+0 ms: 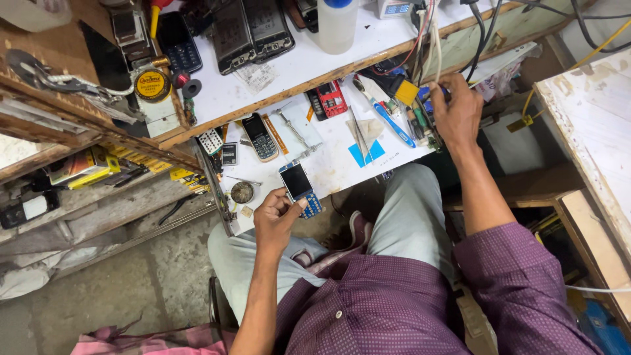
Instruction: The person sits at a repair workbench holding a feature phone and uses tweezers to work on its keypad area. They connect a cable to the phone, pry the casing open, remove the back cover and battery, work on the internal components with tweezers, and then press the casing back together.
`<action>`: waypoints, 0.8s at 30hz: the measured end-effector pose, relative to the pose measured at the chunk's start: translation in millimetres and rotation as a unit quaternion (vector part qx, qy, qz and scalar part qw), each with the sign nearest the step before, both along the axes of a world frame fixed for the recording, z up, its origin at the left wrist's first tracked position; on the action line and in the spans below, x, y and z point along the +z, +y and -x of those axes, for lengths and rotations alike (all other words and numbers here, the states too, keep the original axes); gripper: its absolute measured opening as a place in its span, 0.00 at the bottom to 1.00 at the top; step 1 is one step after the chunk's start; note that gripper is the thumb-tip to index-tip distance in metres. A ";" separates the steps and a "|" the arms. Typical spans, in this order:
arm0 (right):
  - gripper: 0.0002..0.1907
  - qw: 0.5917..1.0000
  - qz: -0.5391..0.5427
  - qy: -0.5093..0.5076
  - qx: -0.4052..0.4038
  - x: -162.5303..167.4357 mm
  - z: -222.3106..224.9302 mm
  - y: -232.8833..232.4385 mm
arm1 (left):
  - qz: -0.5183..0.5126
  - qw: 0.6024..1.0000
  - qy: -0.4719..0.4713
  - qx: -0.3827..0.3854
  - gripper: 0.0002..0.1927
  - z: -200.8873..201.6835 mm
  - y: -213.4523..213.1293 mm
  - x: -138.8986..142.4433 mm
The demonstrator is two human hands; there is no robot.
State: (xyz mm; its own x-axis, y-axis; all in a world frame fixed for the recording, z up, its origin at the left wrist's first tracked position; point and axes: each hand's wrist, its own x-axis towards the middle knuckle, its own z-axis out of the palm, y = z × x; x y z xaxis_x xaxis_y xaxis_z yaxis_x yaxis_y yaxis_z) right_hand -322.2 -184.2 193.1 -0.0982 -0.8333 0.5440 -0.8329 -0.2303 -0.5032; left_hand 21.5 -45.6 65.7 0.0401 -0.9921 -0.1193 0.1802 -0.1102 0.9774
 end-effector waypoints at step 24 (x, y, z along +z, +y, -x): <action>0.13 0.966 -0.176 -0.180 -0.054 -70.1 45.7 119.3 | -0.010 0.998 0.055 -0.013 0.16 0.9 12.7 6.2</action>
State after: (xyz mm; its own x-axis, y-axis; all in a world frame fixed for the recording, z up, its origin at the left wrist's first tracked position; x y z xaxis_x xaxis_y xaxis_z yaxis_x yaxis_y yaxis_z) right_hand -367.9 -64.9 123.0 -0.3259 -0.9345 0.1433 -0.5990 0.0868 -0.7960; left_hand 20.6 -32.9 71.9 -0.0007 -0.9900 -0.1409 0.2825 -0.1353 0.9497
